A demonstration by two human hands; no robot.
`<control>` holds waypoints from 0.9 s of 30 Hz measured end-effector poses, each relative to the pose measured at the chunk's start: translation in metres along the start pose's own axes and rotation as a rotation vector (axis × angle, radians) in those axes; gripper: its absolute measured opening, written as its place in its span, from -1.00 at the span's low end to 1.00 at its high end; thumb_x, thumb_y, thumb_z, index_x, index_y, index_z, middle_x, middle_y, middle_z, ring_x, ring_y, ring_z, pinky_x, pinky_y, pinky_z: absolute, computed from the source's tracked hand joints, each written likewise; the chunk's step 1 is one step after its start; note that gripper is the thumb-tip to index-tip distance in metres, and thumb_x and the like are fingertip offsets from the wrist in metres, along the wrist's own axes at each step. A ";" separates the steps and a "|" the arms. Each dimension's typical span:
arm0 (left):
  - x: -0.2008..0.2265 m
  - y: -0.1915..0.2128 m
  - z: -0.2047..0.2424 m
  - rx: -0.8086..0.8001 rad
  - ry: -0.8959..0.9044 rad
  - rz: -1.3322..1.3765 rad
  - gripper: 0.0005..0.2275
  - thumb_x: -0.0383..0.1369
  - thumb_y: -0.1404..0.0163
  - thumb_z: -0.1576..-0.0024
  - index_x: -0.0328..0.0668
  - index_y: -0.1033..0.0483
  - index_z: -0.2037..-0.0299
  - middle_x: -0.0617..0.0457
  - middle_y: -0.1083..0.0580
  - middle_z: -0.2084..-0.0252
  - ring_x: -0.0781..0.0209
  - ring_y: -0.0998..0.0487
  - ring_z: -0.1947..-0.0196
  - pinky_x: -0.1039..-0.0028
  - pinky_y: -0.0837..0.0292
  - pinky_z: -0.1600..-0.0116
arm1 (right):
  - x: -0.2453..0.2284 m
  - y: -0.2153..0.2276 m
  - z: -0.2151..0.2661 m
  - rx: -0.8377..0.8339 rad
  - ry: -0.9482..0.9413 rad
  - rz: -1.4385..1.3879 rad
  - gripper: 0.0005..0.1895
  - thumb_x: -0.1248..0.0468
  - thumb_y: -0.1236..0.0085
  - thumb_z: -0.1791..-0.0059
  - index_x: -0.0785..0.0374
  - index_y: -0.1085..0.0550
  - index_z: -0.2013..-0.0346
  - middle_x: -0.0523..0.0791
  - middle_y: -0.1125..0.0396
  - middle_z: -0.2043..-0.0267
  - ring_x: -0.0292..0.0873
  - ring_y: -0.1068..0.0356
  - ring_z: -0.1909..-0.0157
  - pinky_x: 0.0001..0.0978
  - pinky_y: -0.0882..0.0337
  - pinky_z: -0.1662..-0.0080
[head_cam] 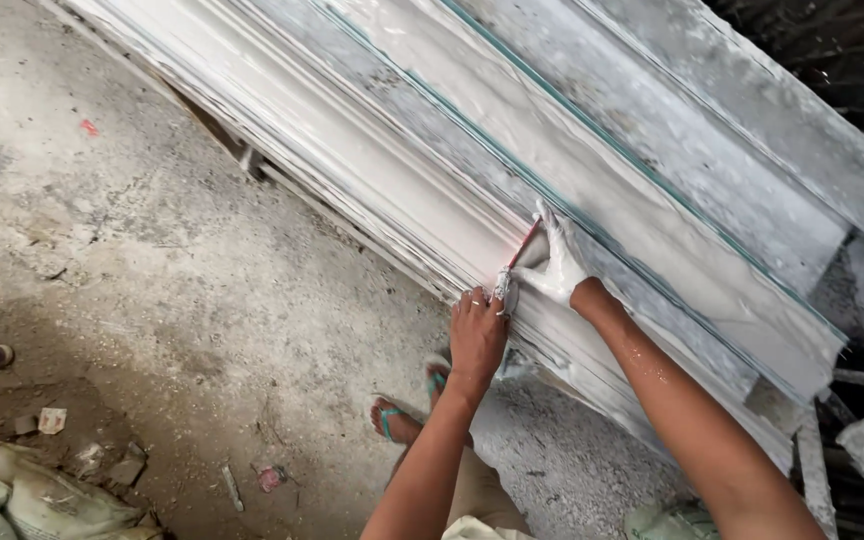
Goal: Apply and smooth white plaster paste onto long decorative ceiling moldings using a spatula.
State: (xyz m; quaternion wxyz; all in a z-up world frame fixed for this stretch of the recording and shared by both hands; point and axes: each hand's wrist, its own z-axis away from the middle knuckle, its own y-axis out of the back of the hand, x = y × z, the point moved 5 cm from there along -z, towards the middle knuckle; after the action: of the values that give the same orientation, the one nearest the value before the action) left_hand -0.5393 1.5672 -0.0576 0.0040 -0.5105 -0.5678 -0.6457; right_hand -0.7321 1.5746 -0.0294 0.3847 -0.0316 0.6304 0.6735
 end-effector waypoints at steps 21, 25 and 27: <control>0.199 -0.168 0.170 0.110 -0.046 -0.150 -0.61 -0.41 -0.16 -0.05 -0.20 -0.46 -0.11 -0.18 -0.43 -0.06 -0.20 -0.39 -0.12 0.02 -0.28 -0.16 | 0.246 0.048 0.217 0.164 0.272 -0.165 0.30 0.18 -0.49 0.26 0.07 0.15 -0.60 0.11 -0.23 -0.34 0.20 -0.19 -0.36 0.06 -0.20 -0.36; 0.242 -0.174 0.192 0.151 -0.067 -0.102 -0.49 -0.42 -0.15 0.03 -0.25 -0.43 -0.21 -0.26 -0.41 -0.04 -0.25 -0.37 -0.04 0.01 -0.28 -0.10 | 0.266 0.064 0.254 0.081 0.038 -0.026 0.30 0.10 -0.51 0.26 -0.02 0.16 -0.57 0.15 -0.14 -0.40 0.29 -0.10 -0.40 0.10 -0.21 -0.30; 0.252 -0.190 0.200 0.070 -0.052 -0.098 -0.50 -0.41 -0.16 0.00 -0.27 -0.42 -0.19 -0.23 -0.41 0.03 -0.23 -0.38 -0.02 -0.01 -0.28 -0.10 | 0.292 0.059 0.261 0.108 0.128 -0.044 0.35 0.12 -0.55 0.25 0.03 0.22 -0.58 0.32 0.05 -0.46 0.47 0.13 -0.47 0.17 -0.08 -0.36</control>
State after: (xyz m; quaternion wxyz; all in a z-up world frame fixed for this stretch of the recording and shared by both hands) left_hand -0.6395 1.9269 -0.0621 -0.0245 -0.4980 -0.6145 -0.6114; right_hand -0.8545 1.9476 -0.0817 0.3595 -0.0674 0.6882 0.6266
